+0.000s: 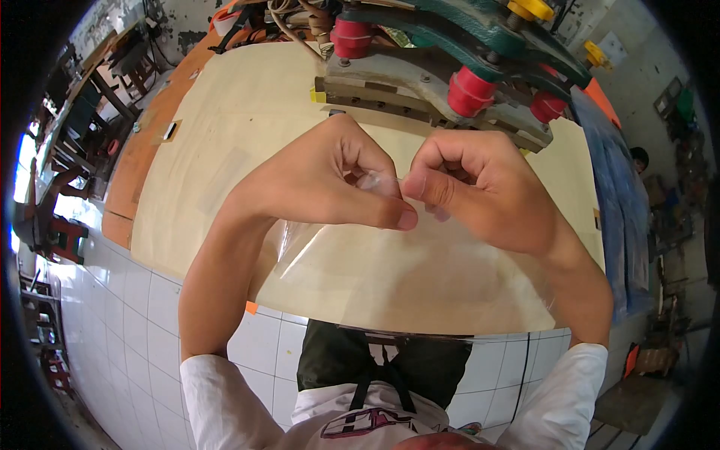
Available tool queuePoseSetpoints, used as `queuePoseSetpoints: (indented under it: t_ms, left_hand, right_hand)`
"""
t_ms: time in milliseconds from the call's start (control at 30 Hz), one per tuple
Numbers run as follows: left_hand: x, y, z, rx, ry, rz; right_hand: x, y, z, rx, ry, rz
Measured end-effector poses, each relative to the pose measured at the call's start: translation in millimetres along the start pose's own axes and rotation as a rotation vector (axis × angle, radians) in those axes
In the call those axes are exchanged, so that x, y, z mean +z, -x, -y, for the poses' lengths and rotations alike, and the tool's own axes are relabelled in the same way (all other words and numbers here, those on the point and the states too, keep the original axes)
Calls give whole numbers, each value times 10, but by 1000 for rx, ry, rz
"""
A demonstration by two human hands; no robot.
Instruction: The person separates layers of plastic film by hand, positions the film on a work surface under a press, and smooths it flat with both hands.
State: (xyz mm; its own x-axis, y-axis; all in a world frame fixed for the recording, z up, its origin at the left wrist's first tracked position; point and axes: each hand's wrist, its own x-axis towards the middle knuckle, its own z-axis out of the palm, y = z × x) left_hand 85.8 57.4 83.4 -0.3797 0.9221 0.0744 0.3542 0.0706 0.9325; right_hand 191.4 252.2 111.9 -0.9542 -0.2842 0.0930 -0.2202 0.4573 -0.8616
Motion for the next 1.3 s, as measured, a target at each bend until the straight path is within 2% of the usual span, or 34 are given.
queuePoseSetpoints:
  t_ms: [200,267,367,467,533,567,633,833,867,933,1167,1300]
  left_hand:
    - [3,2,8,38,14,-30]
    - [-31,3,26,61,1,-39]
    - [-73,15,43,93,-12,-6]
    - [-33,9,26,133,14,-26]
    - [19,1,32,165,174,-125]
    - [10,12,3,162,175,-125]
    - [-26,42,-86,2,217,-112]
    - [-53,49,-83,13,357,-90]
    - [-47,44,-60,13,352,-93]
    - [-10,32,19,155,176,-119]
    - [-45,40,-15,94,205,-137]
    - [-50,24,13,76,136,-69]
  right_hand:
    - [-4,9,8,51,-101,-32]
    - [-16,24,-32,-52,-68,-3]
    - [-38,48,16,-1,62,-48]
    - [-11,68,35,-19,43,-99]
    - [-13,55,17,-66,91,-104]
    - [-12,50,5,-112,140,-108]
    - [16,52,2,-106,108,-119]
    - [-1,75,16,-168,148,-152]
    - [-8,70,9,-188,177,-157]
    - [-8,66,-11,-188,152,-158]
    - [-20,57,-43,-152,70,-147]
    - [-35,40,-96,-151,64,-133]
